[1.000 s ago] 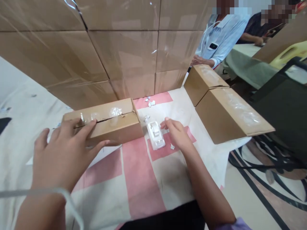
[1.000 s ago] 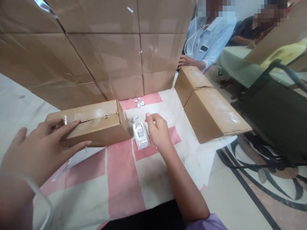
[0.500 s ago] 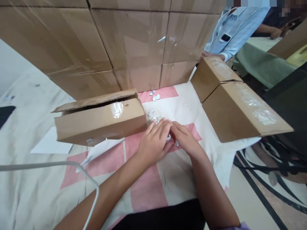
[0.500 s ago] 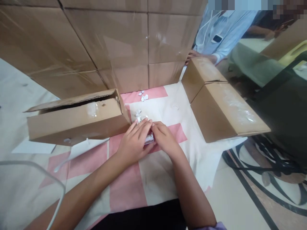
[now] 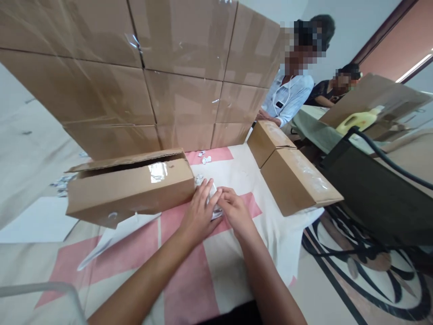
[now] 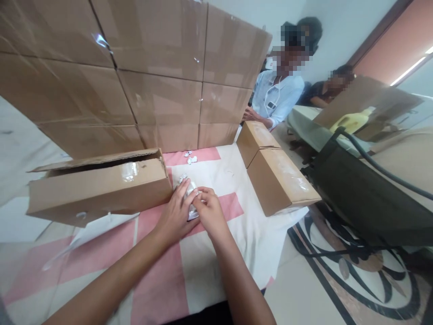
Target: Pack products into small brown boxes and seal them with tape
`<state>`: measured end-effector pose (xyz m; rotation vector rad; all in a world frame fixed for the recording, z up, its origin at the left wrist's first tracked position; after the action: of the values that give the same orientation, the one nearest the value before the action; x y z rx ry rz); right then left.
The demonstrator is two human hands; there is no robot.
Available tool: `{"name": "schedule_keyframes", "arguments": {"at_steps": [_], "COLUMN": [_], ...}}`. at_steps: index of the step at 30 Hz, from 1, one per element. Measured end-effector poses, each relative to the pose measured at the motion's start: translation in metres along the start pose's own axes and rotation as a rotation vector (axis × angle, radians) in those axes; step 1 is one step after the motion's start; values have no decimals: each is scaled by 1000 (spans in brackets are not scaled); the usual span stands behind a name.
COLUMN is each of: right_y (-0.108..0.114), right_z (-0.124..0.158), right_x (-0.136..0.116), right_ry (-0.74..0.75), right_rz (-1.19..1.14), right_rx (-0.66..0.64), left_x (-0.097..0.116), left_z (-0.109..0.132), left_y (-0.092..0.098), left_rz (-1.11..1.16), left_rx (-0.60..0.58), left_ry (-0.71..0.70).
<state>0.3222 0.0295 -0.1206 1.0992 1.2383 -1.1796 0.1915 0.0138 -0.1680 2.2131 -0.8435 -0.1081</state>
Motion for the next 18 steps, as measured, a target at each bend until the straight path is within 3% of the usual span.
{"name": "schedule_keyframes", "arguments": {"at_steps": [9,13,18], "right_y": [-6,-5,-9], "right_z": [46,50,51], "right_x": [20,23,31], "right_ry": [54,44,-44], "right_rz": [157,195,104], "right_rx": [210,287,275], "left_x": [-1,0,1], "left_z": [0,0,0], "left_y": [3,3,5], "left_rz": [65,31,14], "left_rx": [10,5,7], "left_ry": [60,51,41]}}
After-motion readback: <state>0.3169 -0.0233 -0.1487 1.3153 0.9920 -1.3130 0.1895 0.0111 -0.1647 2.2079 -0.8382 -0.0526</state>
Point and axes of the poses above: each hand's wrist, its own z-axis away from the middle knuckle, its own y-axis out of the back of the hand, x = y × z, the point moved 2 cm from there along -z, towards the middle knuckle, and after that the axes turned 5 degrees about -z, right-handed, at the moved point
